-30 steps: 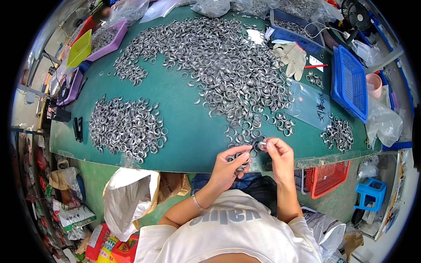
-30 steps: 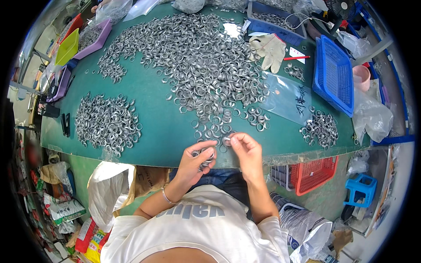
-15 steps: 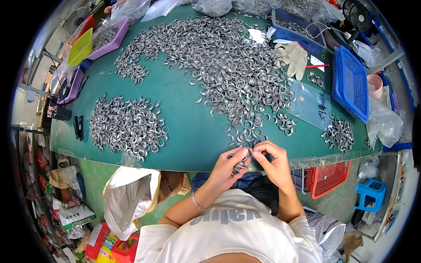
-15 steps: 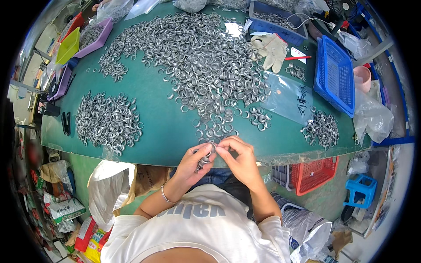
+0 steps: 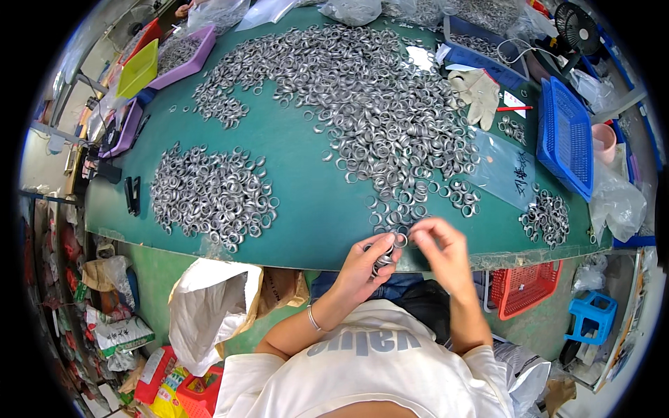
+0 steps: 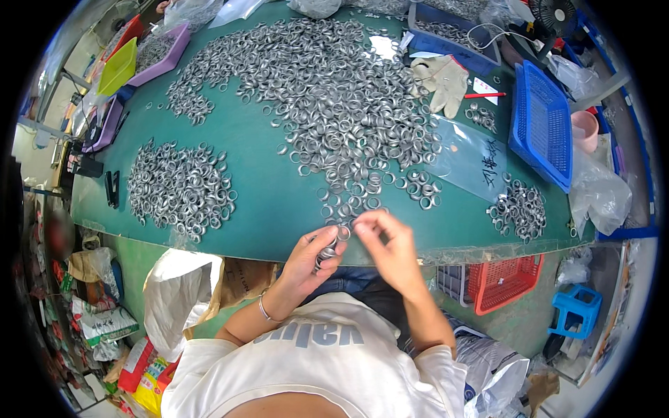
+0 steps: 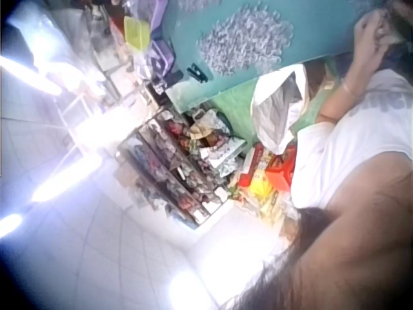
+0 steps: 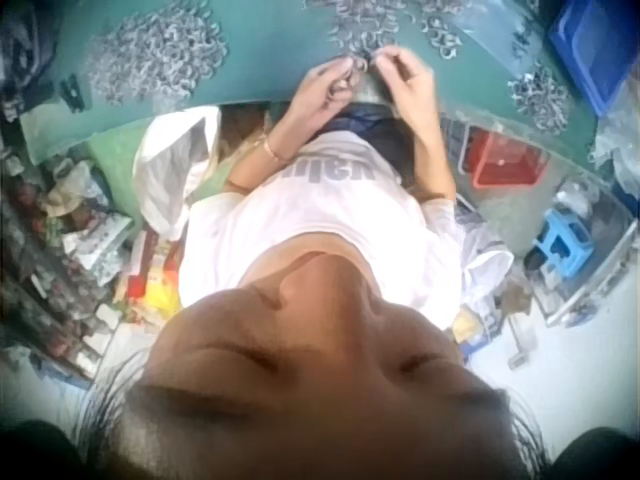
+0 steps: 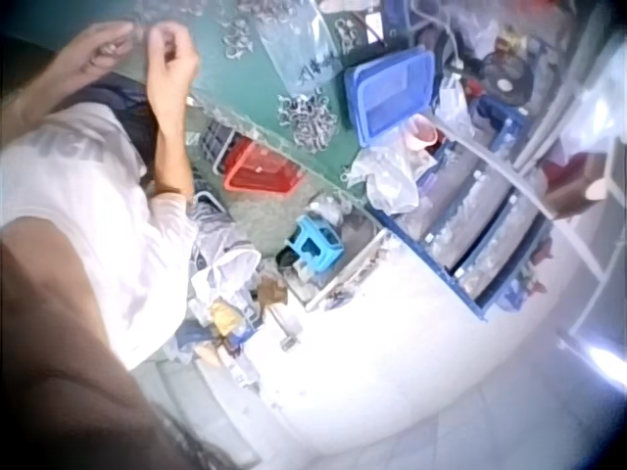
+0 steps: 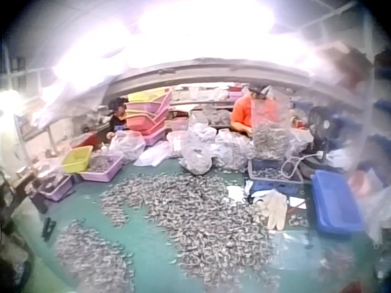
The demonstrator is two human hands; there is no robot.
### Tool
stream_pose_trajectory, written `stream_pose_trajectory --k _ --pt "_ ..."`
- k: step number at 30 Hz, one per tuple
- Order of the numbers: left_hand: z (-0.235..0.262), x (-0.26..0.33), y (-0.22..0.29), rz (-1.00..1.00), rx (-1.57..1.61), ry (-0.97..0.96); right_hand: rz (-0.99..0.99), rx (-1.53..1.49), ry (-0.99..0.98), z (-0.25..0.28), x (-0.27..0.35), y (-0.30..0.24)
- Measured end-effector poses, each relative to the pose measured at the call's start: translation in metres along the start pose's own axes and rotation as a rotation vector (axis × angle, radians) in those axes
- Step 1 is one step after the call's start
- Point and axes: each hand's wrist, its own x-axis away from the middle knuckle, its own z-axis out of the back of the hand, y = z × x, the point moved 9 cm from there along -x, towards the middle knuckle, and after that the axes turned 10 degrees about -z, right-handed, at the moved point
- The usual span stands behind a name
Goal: The person sorts through a large pile of small crescent-shaped metal hardware components on a green workbench, picking up individual pieces, inspecting them, and grouping them.
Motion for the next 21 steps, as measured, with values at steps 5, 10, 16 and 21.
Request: stream_pose_trajectory --k 5,10,16,21 --pt "0.041 0.015 0.031 -0.174 -0.106 0.126 0.600 -0.022 0.056 0.027 0.001 -0.156" --pt "0.086 0.033 0.082 -0.375 -0.104 0.283 1.059 0.222 -0.186 0.005 0.027 -0.240" --pt "0.120 0.057 0.114 -0.515 -0.071 0.383 1.175 0.296 -0.345 -0.004 0.049 -0.267" --pt "0.123 0.064 0.120 -0.533 -0.020 0.332 1.204 0.340 -0.386 -0.013 0.056 -0.270"
